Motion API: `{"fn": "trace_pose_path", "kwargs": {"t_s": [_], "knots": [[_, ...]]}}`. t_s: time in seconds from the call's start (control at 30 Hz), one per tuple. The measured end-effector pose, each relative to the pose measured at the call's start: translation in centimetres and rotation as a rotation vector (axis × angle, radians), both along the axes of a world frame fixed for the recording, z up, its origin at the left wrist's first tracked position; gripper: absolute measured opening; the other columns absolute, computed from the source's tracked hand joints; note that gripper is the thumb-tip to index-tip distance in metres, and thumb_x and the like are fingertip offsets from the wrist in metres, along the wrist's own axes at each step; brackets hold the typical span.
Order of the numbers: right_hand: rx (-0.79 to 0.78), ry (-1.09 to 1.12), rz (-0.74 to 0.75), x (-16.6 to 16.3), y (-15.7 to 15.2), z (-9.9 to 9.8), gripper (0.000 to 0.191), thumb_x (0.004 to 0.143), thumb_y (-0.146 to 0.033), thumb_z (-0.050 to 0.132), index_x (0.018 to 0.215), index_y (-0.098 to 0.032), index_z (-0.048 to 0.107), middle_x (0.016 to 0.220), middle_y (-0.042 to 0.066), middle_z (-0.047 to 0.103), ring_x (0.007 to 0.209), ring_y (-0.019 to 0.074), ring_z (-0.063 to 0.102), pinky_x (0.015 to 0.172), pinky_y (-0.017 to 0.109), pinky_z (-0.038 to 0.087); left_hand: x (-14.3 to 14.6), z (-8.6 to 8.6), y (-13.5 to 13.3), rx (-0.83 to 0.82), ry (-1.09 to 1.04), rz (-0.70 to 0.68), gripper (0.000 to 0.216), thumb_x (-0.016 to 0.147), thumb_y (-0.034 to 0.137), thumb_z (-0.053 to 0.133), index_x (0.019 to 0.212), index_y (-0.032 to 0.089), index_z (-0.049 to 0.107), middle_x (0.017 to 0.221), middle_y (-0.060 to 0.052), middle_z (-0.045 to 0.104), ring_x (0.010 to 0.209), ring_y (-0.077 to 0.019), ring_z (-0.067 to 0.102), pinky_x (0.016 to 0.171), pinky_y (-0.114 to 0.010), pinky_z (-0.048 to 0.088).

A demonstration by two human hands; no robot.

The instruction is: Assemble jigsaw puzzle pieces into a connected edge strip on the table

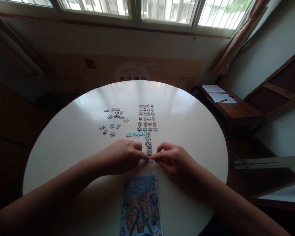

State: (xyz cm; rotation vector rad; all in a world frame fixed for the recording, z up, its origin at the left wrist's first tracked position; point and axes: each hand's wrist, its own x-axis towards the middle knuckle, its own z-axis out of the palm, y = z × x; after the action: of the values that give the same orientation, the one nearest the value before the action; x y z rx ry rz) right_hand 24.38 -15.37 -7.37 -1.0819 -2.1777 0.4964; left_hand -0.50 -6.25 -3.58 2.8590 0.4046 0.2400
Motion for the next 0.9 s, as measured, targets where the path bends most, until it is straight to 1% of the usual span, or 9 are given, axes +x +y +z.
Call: {"fn": "trace_pose_path", "kwargs": {"t_s": [0.07,0.17,0.23,0.3,0.4,0.5,0.67,0.9], "knots": [[0.003,0.047,-0.017,0.2,0.1,-0.2,0.021,0.099,-0.020,0.061,0.110,-0.020,0.079,0.099,0.008,0.069,0.079,0.0140,0.067,0.069,0.026,0.057,0.0,-0.3,0.3,-0.046,-0.012,0.010,0.035,0.092,0.020,0.059,0.111,0.038,0.081,0.081,-0.002,0.066,0.061,-0.0124,0.056,0.058,-0.027,0.041],[0.051,0.007,-0.080,0.3,0.2,-0.3,0.018,0.098,-0.022,0.063,0.106,-0.019,0.079,0.098,0.009,0.070,0.085,0.0174,0.067,0.073,0.031,0.058,-0.1,-0.6,0.6,-0.091,-0.009,-0.007,0.037,0.091,0.018,0.058,0.114,0.037,0.080,0.086,-0.002,0.069,0.064,-0.0126,0.058,0.060,-0.027,0.041],[0.080,-0.033,-0.109,0.3,0.2,-0.2,0.017,0.097,-0.024,0.064,0.105,-0.020,0.079,0.098,0.009,0.071,0.089,0.0195,0.067,0.077,0.034,0.057,-0.2,-0.5,0.9,-0.112,-0.020,-0.020,0.042,0.089,0.014,0.058,0.119,0.035,0.078,0.092,-0.002,0.071,0.069,-0.0131,0.061,0.062,-0.026,0.043],[0.083,-0.048,-0.117,0.3,0.3,-0.1,0.017,0.097,-0.025,0.065,0.104,-0.020,0.079,0.098,0.009,0.071,0.089,0.0200,0.066,0.078,0.036,0.057,-0.3,-0.3,1.2,-0.141,-0.059,-0.012,0.041,0.086,0.012,0.058,0.118,0.031,0.077,0.095,-0.002,0.072,0.070,-0.0128,0.062,0.063,-0.026,0.044],[0.084,-0.047,-0.118,0.3,0.3,-0.1,0.016,0.097,-0.024,0.064,0.100,-0.020,0.080,0.096,0.009,0.071,0.089,0.0197,0.066,0.078,0.035,0.056,-0.8,0.3,1.8,-0.190,-0.156,0.034,0.028,0.085,0.011,0.055,0.099,0.022,0.076,0.086,-0.001,0.072,0.064,-0.0108,0.058,0.061,-0.025,0.044],[0.068,-0.060,-0.120,0.3,0.3,0.0,0.017,0.097,-0.023,0.063,0.096,-0.019,0.080,0.095,0.008,0.072,0.089,0.0196,0.065,0.079,0.035,0.055,-1.4,0.8,2.7,-0.192,-0.257,0.113,0.019,0.083,0.012,0.053,0.085,0.018,0.071,0.076,0.000,0.068,0.060,-0.0102,0.057,0.059,-0.024,0.044],[0.052,-0.078,-0.090,0.3,0.2,0.1,0.017,0.098,-0.023,0.064,0.095,-0.020,0.080,0.093,0.007,0.072,0.088,0.0191,0.064,0.079,0.035,0.053,-2.0,0.8,4.0,-0.135,-0.391,0.224,0.017,0.080,0.014,0.052,0.081,0.018,0.068,0.066,0.002,0.062,0.056,-0.0093,0.052,0.058,-0.023,0.043],[0.049,-0.084,-0.091,0.5,0.1,0.3,0.017,0.097,-0.023,0.064,0.095,-0.022,0.081,0.093,0.007,0.072,0.088,0.0201,0.064,0.080,0.036,0.053,-1.8,0.3,4.5,-0.108,-0.424,0.258,0.016,0.078,0.017,0.053,0.078,0.019,0.069,0.060,0.004,0.059,0.052,-0.0092,0.049,0.058,-0.025,0.043]]}}
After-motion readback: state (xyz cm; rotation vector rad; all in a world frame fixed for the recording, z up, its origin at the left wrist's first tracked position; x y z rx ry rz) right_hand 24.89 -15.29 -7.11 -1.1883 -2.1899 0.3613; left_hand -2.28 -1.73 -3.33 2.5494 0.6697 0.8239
